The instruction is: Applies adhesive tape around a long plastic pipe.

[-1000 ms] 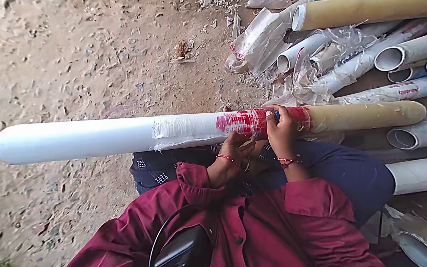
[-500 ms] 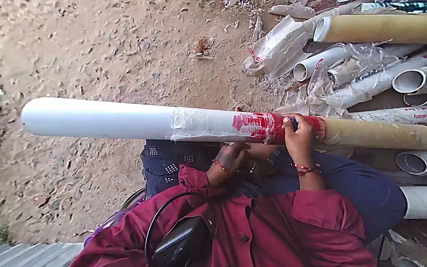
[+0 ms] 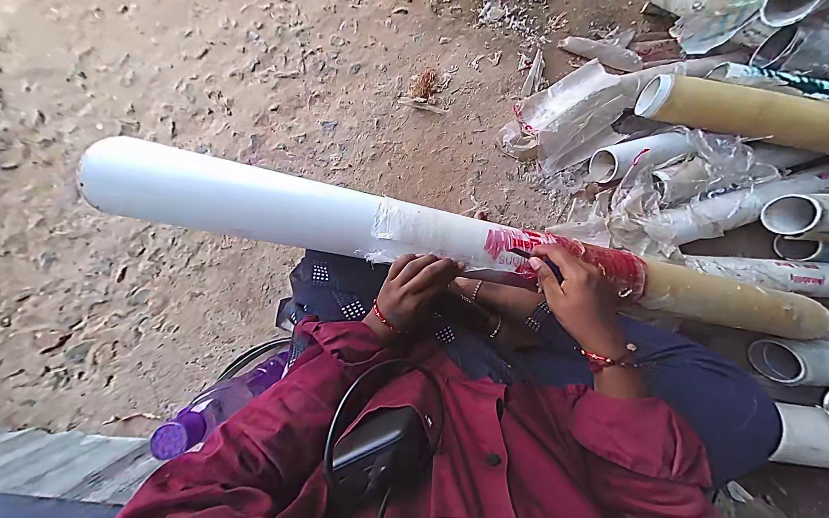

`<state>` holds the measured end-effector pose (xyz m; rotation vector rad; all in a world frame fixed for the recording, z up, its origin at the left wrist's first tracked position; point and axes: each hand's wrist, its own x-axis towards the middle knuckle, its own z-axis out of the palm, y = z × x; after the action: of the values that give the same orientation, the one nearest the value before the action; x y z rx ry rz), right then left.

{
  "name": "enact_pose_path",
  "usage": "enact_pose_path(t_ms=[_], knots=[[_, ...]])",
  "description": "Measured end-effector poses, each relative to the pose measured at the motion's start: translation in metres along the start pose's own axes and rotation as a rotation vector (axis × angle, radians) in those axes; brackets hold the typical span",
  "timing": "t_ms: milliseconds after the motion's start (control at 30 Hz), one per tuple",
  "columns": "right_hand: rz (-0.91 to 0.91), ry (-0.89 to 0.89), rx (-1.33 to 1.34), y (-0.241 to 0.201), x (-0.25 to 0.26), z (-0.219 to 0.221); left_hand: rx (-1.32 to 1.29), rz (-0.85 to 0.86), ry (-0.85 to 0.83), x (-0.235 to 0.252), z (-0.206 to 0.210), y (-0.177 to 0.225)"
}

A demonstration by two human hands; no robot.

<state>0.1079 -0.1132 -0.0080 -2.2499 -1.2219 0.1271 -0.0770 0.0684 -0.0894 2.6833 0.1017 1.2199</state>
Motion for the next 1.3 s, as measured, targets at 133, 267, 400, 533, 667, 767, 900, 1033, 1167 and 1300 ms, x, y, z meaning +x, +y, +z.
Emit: enact_pose_path(t_ms=[133, 267, 400, 533, 667, 767, 900, 1033, 1167, 1300], knots=[[-0.225, 0.019, -0.140, -0.011, 0.005, 0.008, 0.013, 0.050, 0.080, -0.003, 0.006, -0.003], [-0.412, -0.012, -0.237, -0.028, 0.019, 0.018, 0.005, 0.101, 0.131, -0.007, 0.010, -0.005], [-0.564, -0.128, -0.295, -0.048, 0.041, 0.024, 0.005, 0.125, 0.139, -0.008, 0.010, -0.006], [-0.668, -0.194, -0.249, -0.063, 0.058, 0.026, -0.012, 0.145, 0.149, -0.009, 0.009, -0.006], [-0.696, -0.248, -0.258, -0.071, 0.064, 0.030, -0.019, 0.156, 0.166, -0.010, 0.010, -0.006], [-0.696, -0.270, -0.297, -0.072, 0.063, 0.031, -0.012, 0.160, 0.168, -0.011, 0.010, -0.006], [-0.703, -0.304, -0.367, -0.070, 0.060, 0.026, 0.015, 0.152, 0.156, -0.013, 0.010, -0.005], [-0.751, -0.274, -0.355, -0.061, 0.054, 0.026, 0.012, 0.152, 0.160, -0.012, 0.009, -0.005], [-0.753, -0.269, -0.351, -0.055, 0.055, 0.021, -0.009, 0.142, 0.144, -0.013, 0.008, -0.004], [-0.737, -0.306, -0.362, -0.036, 0.054, 0.007, 0.005, 0.151, 0.135, -0.012, 0.008, -0.005]])
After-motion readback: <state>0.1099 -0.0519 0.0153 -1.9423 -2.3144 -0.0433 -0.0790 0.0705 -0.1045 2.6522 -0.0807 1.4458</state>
